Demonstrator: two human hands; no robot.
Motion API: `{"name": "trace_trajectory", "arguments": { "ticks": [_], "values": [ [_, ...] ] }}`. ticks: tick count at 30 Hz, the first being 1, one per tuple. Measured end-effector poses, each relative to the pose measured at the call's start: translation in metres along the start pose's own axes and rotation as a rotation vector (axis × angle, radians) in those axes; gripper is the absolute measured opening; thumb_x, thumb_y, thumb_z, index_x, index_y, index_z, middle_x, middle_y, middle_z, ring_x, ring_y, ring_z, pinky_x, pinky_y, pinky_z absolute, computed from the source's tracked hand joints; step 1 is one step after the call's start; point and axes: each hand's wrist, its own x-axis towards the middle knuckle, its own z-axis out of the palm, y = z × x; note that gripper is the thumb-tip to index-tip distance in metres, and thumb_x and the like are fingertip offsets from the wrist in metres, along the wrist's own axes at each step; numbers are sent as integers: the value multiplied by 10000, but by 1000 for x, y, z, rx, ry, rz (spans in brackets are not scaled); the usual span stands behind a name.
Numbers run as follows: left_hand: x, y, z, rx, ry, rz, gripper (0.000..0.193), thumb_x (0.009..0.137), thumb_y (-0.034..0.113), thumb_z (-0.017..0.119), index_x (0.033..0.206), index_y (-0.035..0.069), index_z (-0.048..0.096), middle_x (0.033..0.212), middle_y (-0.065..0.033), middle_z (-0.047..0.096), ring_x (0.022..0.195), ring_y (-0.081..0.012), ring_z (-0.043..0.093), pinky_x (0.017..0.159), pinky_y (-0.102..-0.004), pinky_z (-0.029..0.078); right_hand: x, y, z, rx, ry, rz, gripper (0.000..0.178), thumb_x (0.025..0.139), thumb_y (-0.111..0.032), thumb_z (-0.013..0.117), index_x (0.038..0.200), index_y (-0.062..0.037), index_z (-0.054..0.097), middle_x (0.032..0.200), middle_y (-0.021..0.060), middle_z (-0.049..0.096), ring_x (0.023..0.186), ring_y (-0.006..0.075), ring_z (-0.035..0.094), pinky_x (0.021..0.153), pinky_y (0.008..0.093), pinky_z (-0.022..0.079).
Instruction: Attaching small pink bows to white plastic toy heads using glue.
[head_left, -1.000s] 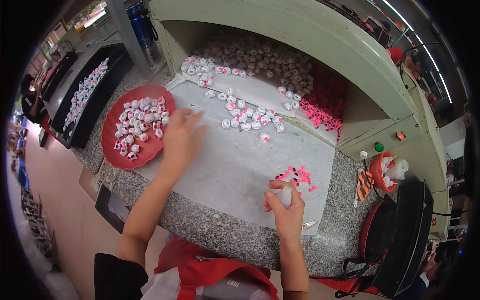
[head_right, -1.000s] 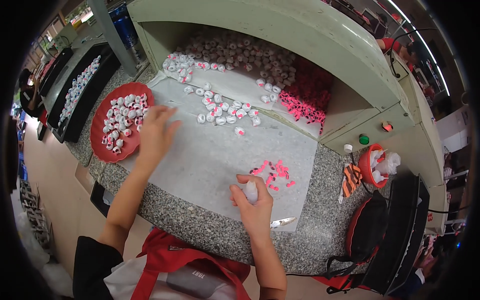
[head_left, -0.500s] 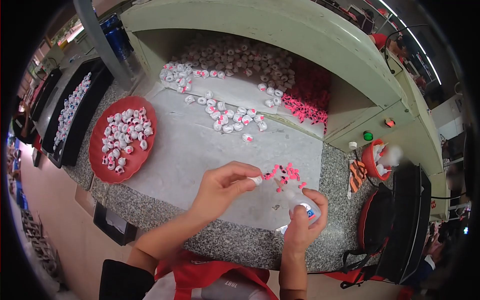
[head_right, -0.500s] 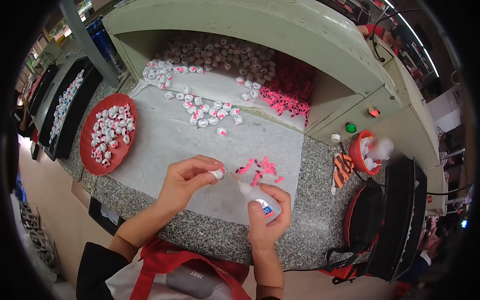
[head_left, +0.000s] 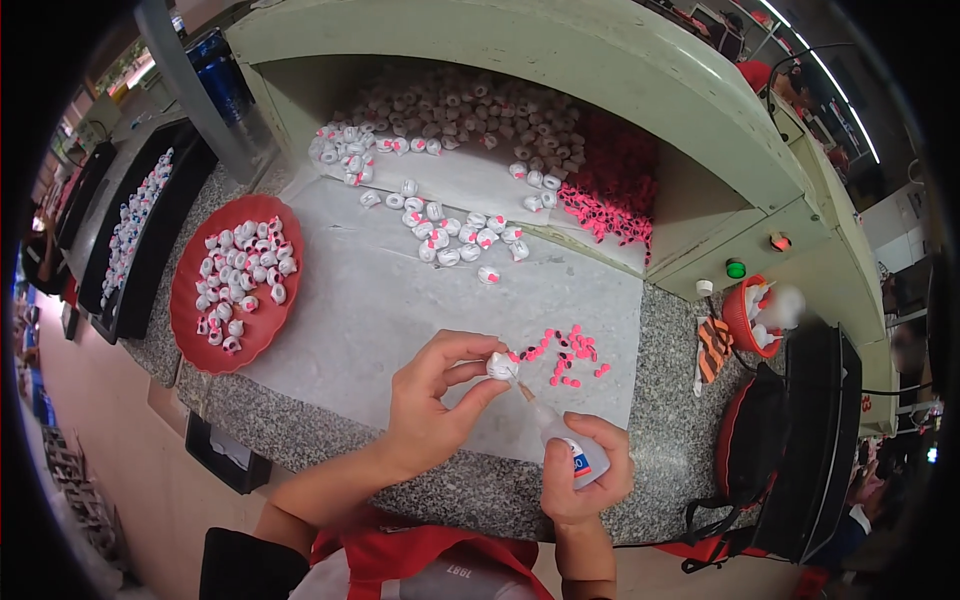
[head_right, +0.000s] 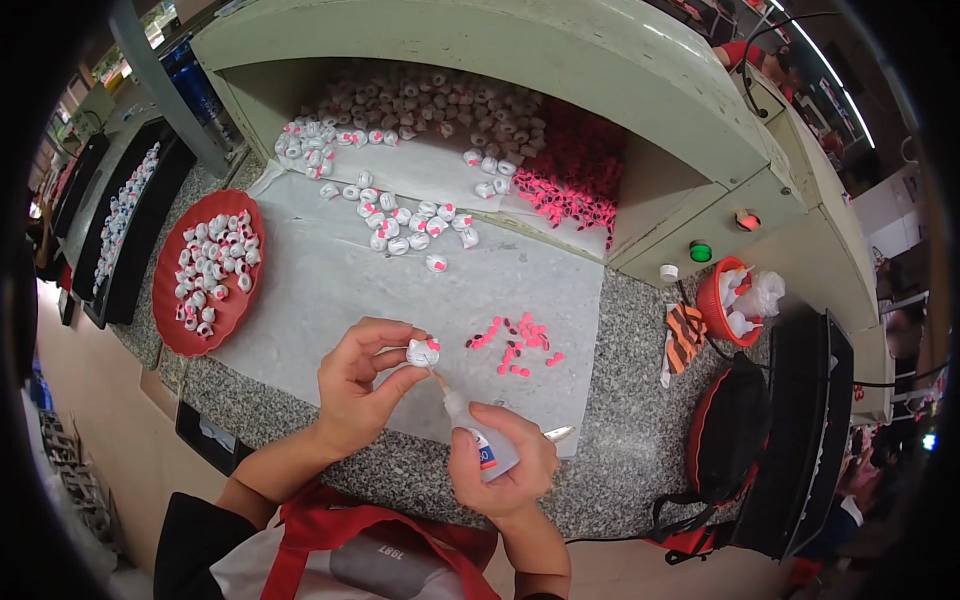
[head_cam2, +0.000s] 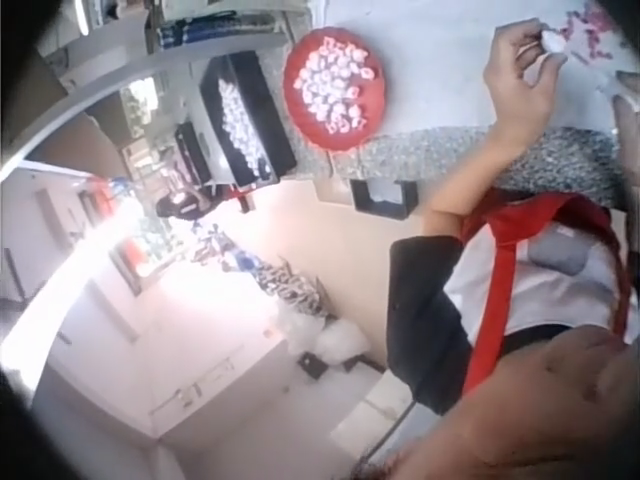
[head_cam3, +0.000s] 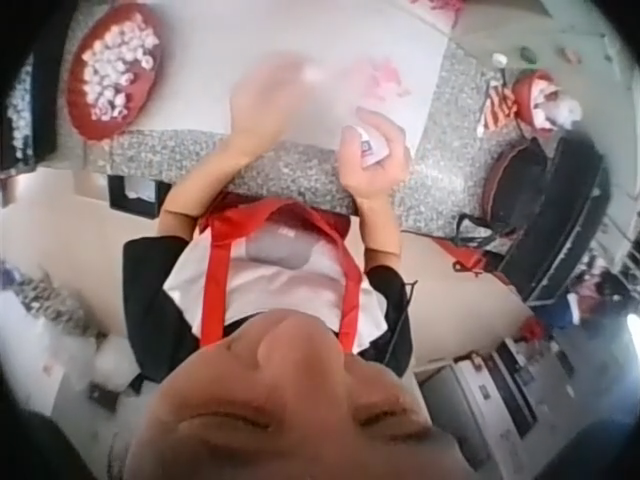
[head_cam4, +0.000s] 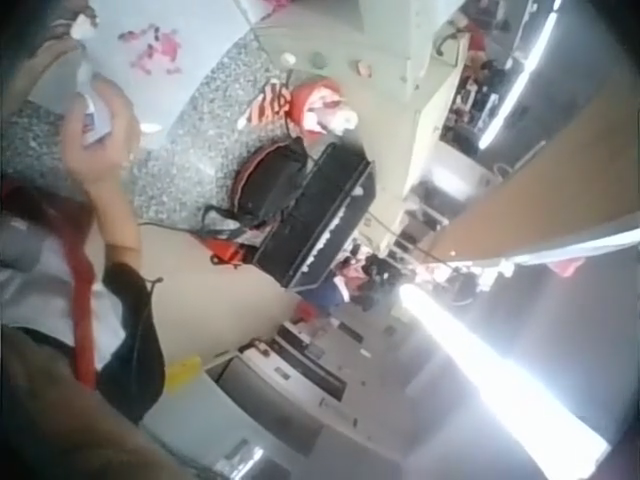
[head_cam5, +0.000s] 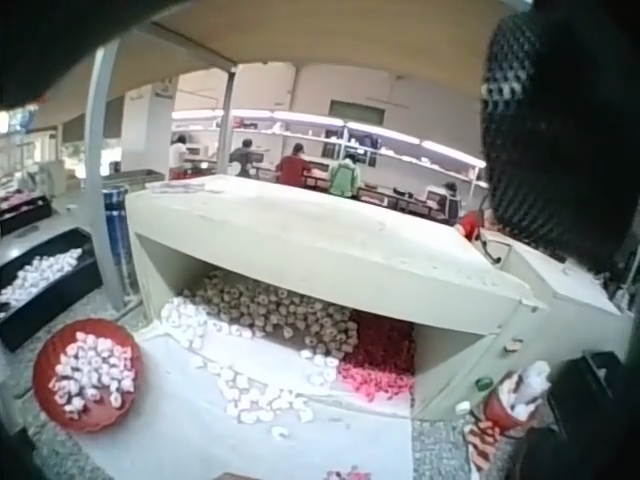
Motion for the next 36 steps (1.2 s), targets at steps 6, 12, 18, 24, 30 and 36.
{"name": "trace_trajectory", "arguments": {
  "ticks": [6,12,18,24,30,36],
  "values": [
    [0,0,2,10,-7,-1,365,716,-139,569,1043,-43,440,1018,-135,505,987,-219,533,828,-316,483,1,0,1,-9,-5,-35,219,696,-85,598,883,18,546,782,99,589,655,136,560,597,235,449],
    [-1,1,1,12,-3,-8,364,716,-142,566,1043,-43,441,1016,-134,506,987,-220,534,829,-315,482,-1,0,1,6,5,14,218,695,-101,606,874,11,553,784,101,596,652,147,573,596,242,458],
    [0,2,0,30,-16,-12,362,715,-142,565,1042,-44,443,1018,-139,506,990,-227,535,839,-321,476,4,-3,1,-5,-39,-69,191,683,-95,610,838,7,564,733,89,603,618,144,570,572,244,460],
    [1,0,-1,-17,-17,-32,375,722,-137,560,1061,-39,434,1019,-145,517,979,-228,543,840,-318,472,6,0,-5,-8,-45,-31,243,654,-36,639,874,26,557,743,123,621,589,187,615,530,256,482],
    [7,4,-4,-279,-9,-243,435,725,-123,565,1113,-23,396,1031,-149,521,963,-212,551,804,-282,474,7,3,-3,12,-23,-71,232,666,-43,634,873,27,556,748,127,621,604,190,618,542,259,485],
    [8,7,-5,-342,-23,-293,458,718,-117,573,1126,-7,395,1024,-141,522,955,-205,554,762,-249,471,5,-1,-2,18,3,10,181,674,-66,598,832,13,559,733,102,602,627,145,573,579,248,461]
  ]
}}
